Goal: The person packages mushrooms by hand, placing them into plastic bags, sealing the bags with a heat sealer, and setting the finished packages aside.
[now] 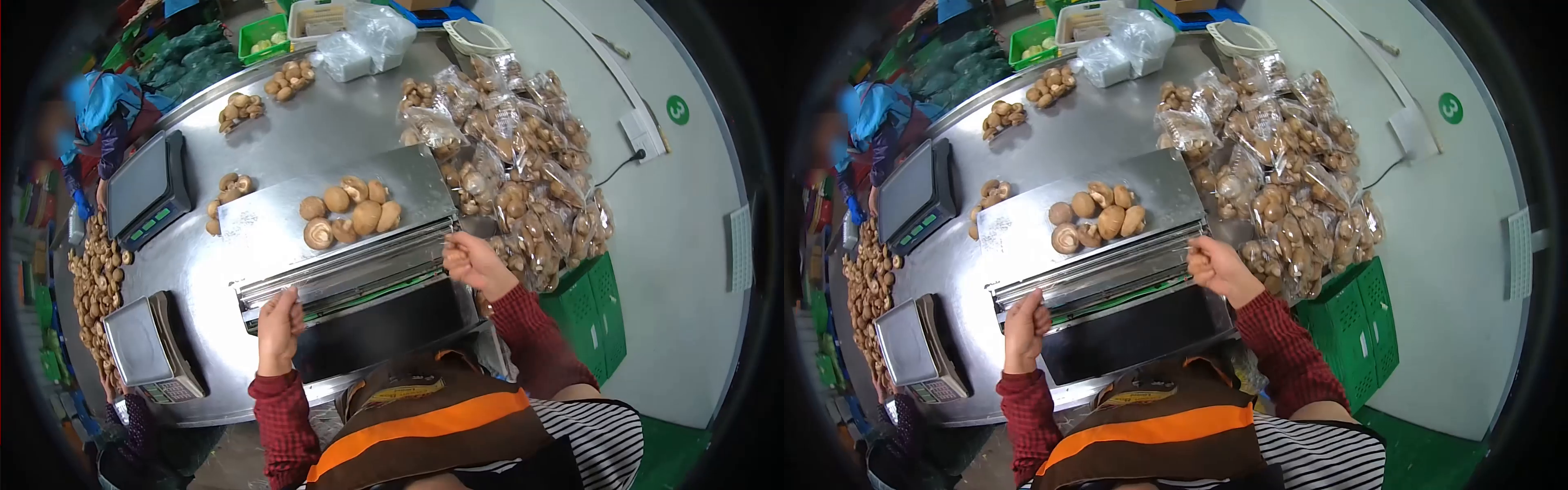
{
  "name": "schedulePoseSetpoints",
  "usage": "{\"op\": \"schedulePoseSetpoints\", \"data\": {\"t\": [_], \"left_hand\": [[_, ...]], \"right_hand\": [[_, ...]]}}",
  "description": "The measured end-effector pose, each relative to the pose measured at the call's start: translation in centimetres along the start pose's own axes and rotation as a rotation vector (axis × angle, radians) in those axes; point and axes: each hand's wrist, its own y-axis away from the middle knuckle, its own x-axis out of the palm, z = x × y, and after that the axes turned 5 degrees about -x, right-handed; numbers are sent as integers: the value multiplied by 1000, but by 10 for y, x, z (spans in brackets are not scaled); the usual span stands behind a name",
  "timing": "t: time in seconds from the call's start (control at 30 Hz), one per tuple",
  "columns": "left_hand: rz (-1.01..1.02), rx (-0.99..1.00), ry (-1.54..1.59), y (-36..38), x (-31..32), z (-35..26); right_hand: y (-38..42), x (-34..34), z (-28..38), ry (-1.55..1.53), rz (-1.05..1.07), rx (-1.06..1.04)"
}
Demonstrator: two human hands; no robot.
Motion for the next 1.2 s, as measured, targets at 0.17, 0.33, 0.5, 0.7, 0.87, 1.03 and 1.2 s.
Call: {"op": "schedulePoseSetpoints", "data": {"t": [0.17, 0.33, 0.5, 0.7, 0.87, 1.03, 1.2], "left_hand": [[425, 279, 308, 22, 0, -71], [34, 977, -332, -79, 40, -124], [-5, 929, -1229, -141, 28, -81], [109, 944, -1309, -86, 50, -76], [103, 832, -1220, -84, 46, -69], [246, 346, -931, -79, 25, -80], [213, 464, -933, -84, 5, -61]], "right_hand": [[6, 46, 61, -78, 637, -161], [-85, 116, 111, 263, 404, -742], [-159, 84, 76, 572, 264, -480], [-141, 97, 91, 1050, 284, -251], [-127, 116, 109, 1791, 265, -65], [-116, 66, 107, 1551, 497, -360], [-100, 39, 66, 1384, 299, -710]]}}
